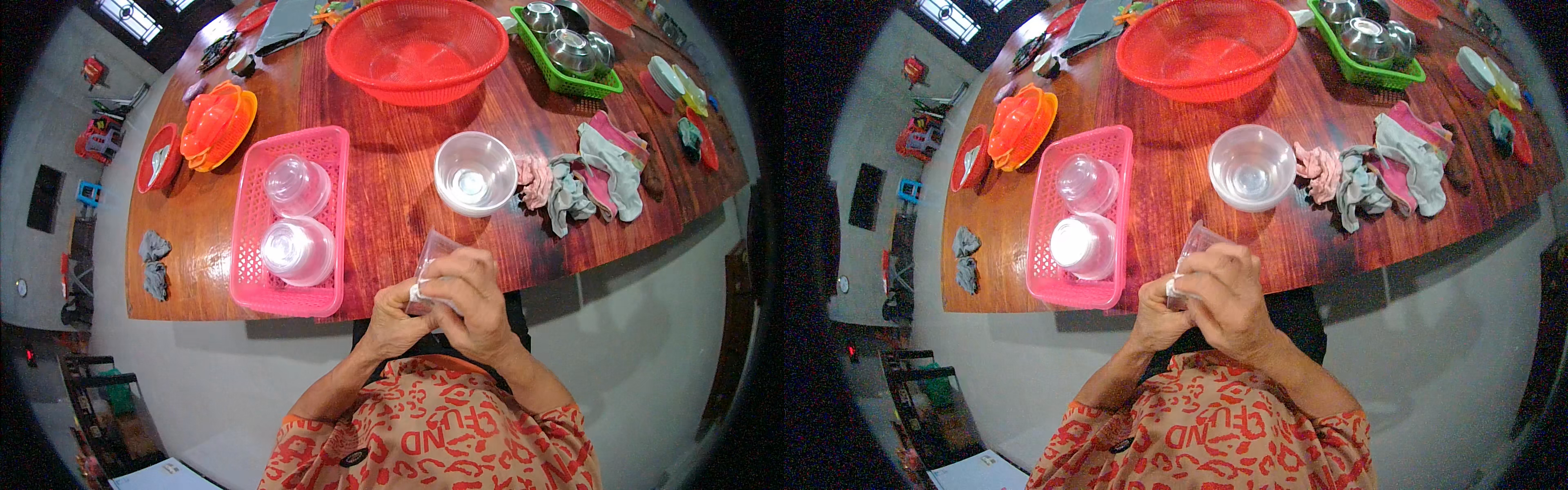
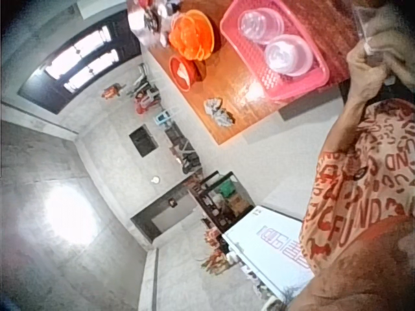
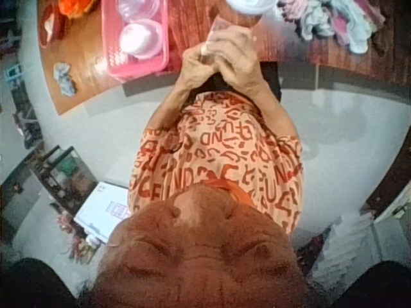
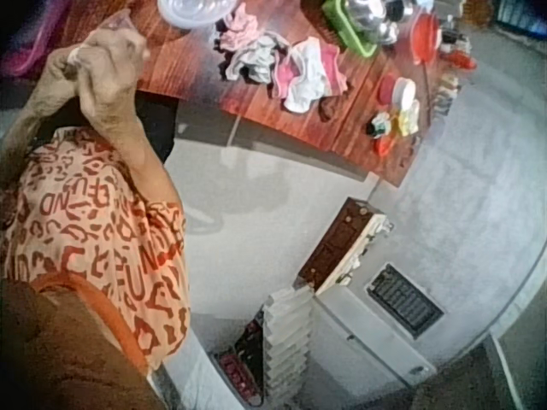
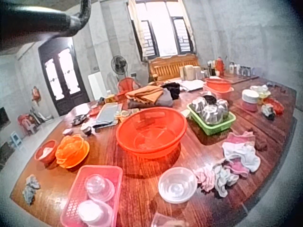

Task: The person wipes the inside and outside of clear plastic containers using a white cloth. They handle the containers one at a time, rotating them to clean different surfaces, and place the cleaned items into a pink plastic basket on the table.

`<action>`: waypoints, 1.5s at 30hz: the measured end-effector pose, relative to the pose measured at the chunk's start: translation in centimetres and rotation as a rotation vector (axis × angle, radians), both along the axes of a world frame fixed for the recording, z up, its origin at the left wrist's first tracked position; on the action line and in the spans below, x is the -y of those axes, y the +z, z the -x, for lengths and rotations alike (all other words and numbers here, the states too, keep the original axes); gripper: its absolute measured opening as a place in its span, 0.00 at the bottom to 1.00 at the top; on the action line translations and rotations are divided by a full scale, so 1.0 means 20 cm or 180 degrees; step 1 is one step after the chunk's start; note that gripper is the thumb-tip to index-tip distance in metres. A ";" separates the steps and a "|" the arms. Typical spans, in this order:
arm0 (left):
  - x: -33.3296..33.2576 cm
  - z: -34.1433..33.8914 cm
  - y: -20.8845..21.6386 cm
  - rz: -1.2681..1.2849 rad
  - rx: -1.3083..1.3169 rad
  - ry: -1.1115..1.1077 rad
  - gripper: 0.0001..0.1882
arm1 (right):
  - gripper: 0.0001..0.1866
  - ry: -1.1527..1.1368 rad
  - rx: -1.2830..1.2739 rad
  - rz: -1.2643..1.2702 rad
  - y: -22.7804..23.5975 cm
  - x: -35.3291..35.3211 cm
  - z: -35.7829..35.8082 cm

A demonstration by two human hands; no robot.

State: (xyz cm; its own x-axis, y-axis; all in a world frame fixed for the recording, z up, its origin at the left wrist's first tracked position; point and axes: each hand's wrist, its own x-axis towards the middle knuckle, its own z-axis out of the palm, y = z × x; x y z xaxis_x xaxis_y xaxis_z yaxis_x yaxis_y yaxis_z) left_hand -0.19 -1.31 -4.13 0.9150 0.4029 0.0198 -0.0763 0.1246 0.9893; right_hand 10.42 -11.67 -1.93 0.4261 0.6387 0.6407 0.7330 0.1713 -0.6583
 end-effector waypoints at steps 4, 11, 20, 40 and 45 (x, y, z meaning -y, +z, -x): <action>0.00 0.00 -0.01 0.0070 -0.0008 -0.0089 0.07 | 0.12 0.0187 -0.0523 0.0114 0.04 -0.01 -0.08; 0.00 0.00 -0.02 -0.0274 0.0192 -0.0307 0.13 | 0.08 0.1017 -0.1794 0.0381 -0.01 -0.01 -0.26; -0.03 -0.03 0.02 0.0155 -0.0344 -0.0629 0.21 | 0.09 0.0856 -0.0103 0.0363 -0.01 -0.03 -0.23; 0.00 0.00 0.01 0.0260 -0.0141 -0.0246 0.16 | 0.07 0.0055 -0.1795 0.0418 -0.04 -0.07 -0.17; 0.01 -0.01 -0.01 0.0511 -0.0091 0.0063 0.21 | 0.12 -0.0216 -0.0248 0.0249 0.02 -0.06 -0.06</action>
State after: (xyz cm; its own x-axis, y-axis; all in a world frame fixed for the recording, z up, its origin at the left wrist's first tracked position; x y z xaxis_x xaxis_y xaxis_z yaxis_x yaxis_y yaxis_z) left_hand 0.02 -1.53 -4.39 0.9062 0.4166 -0.0723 -0.0524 0.2801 0.9585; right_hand 11.52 -10.54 -1.54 0.5166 0.6534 0.5533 0.6872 0.0691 -0.7232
